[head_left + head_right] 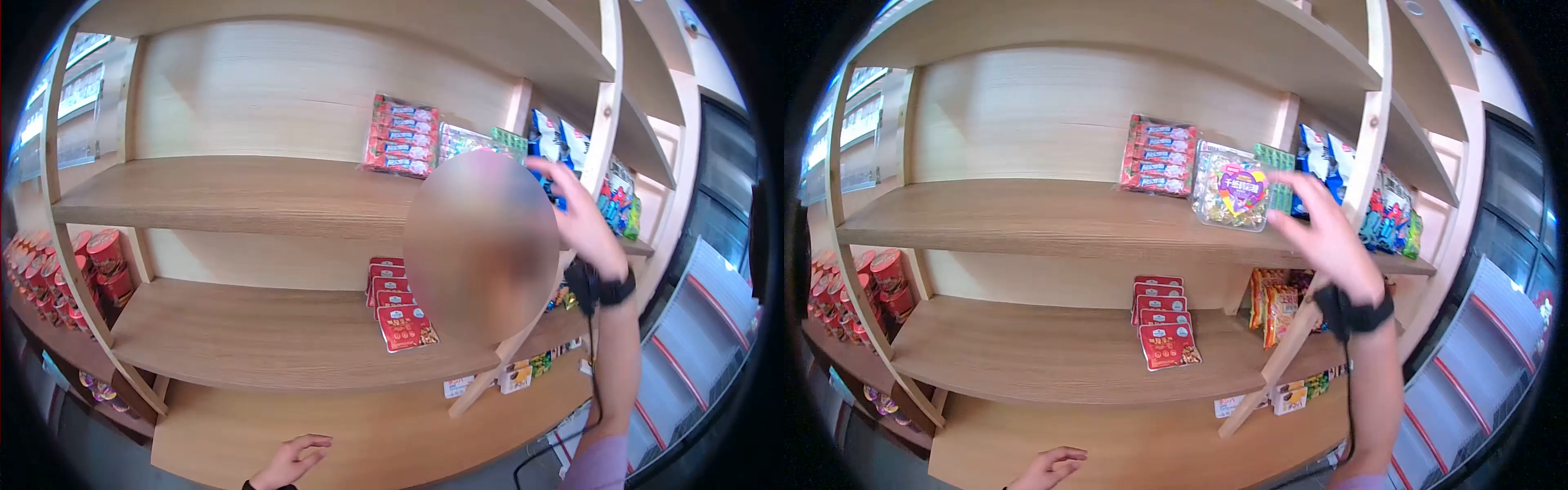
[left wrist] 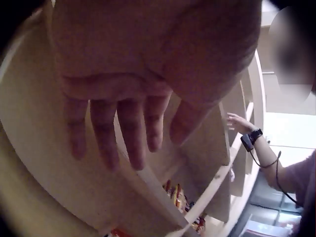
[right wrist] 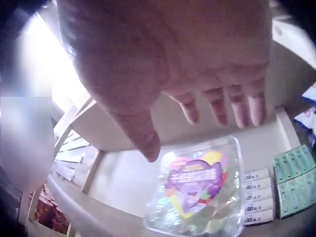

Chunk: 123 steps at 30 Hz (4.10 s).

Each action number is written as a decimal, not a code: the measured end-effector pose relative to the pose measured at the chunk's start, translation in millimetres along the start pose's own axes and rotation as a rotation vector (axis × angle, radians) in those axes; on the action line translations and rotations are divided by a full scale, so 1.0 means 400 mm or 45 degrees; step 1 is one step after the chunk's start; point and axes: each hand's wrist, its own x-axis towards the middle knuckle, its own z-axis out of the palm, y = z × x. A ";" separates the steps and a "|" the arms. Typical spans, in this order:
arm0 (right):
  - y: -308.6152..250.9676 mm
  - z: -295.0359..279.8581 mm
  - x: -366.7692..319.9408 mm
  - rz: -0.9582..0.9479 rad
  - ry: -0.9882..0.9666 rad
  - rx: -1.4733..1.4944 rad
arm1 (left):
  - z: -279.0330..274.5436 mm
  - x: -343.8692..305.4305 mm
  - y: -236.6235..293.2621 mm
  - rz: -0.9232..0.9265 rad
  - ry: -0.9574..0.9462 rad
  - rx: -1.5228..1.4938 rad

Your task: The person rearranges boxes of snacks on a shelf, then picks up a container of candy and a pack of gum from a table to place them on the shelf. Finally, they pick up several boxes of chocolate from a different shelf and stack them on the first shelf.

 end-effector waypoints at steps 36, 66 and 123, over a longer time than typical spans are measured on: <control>-0.277 0.323 -0.232 -0.245 -1.066 0.970 | 0.170 0.030 0.291 0.525 0.565 -0.114; -0.172 0.252 -0.216 -0.473 -1.114 0.744 | 0.123 0.086 0.241 0.333 0.610 -0.758; -0.136 0.062 0.240 -0.555 0.443 0.357 | 0.042 -0.186 0.107 0.396 1.121 -0.748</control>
